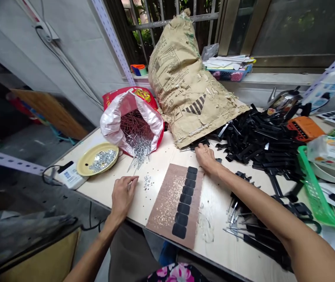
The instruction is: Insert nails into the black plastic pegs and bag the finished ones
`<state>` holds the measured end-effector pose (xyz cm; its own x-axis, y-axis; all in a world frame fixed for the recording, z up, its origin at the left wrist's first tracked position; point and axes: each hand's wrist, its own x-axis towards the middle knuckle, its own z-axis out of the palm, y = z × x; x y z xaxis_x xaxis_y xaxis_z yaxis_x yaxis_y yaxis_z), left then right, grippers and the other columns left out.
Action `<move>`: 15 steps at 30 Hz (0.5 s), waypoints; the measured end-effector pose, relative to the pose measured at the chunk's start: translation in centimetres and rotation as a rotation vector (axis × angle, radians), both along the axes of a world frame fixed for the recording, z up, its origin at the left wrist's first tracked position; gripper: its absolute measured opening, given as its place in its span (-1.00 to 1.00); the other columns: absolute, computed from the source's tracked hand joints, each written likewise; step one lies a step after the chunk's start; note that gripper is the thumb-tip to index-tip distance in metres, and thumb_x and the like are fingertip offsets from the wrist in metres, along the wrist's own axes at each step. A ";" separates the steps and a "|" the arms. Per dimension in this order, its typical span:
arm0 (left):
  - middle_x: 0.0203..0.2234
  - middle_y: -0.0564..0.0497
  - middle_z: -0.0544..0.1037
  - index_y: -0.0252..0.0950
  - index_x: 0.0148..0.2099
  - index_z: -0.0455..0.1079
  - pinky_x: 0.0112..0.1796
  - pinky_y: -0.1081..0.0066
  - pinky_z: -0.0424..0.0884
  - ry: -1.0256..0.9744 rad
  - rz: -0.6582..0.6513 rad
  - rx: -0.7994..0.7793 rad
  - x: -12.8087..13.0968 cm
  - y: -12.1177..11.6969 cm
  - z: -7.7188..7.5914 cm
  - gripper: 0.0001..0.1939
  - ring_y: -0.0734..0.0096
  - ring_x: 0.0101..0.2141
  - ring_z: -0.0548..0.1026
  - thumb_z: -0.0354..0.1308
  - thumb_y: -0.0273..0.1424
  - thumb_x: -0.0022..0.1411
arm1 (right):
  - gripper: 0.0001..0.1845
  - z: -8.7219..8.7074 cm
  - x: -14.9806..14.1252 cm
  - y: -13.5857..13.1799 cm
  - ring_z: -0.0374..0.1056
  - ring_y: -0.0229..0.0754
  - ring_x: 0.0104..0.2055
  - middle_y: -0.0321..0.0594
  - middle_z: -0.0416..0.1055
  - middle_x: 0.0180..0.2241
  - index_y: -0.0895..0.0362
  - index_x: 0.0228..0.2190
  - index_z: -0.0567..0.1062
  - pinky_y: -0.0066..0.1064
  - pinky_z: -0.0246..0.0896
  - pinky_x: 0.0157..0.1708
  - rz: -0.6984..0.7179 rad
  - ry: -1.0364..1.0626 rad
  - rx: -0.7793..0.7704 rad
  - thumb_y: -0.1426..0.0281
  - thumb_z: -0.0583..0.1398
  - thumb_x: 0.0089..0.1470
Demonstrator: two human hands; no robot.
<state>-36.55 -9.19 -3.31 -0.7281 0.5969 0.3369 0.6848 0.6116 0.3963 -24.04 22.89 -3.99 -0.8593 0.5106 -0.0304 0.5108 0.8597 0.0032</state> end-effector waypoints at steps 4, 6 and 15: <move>-0.29 -0.14 0.51 -0.28 -0.15 0.45 -0.21 0.20 0.30 0.010 -0.010 -0.016 -1.4 1.9 -0.2 -0.70 0.11 -0.24 0.34 -0.08 -0.30 0.30 | -0.77 1.0 1.5 0.8 0.24 -0.07 -0.13 -0.06 0.40 -0.25 0.17 -0.30 0.47 -0.38 0.08 -0.27 0.041 -0.040 0.017 0.50 0.02 0.12; -0.31 -0.17 0.50 -0.29 -0.17 0.46 -0.22 0.18 0.28 0.042 0.003 -0.043 -2.3 3.6 -0.4 -0.68 0.08 -0.24 0.34 -0.10 -0.30 0.30 | -0.74 1.7 2.5 1.0 0.26 -0.09 -0.15 -0.07 0.41 -0.27 0.16 -0.28 0.48 -0.39 0.08 -0.30 0.067 -0.039 0.039 0.51 0.00 0.12; -0.33 -0.18 0.47 -0.32 -0.22 0.45 -0.33 0.27 0.25 0.097 0.108 -0.171 -3.7 7.2 0.3 -0.69 0.10 -0.26 0.35 -0.10 -0.32 0.30 | -0.64 3.8 7.2 0.3 0.34 -0.23 -0.35 -0.19 0.36 -0.25 0.05 -0.04 0.41 -0.48 0.06 -0.50 0.118 0.159 0.015 0.38 -0.03 0.17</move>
<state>-40.25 -2.03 -3.00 -0.7598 0.5721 0.3088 0.6418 0.7360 0.2156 -16.82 23.23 -0.24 -0.9067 0.4051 0.1174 0.4013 0.9142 -0.0557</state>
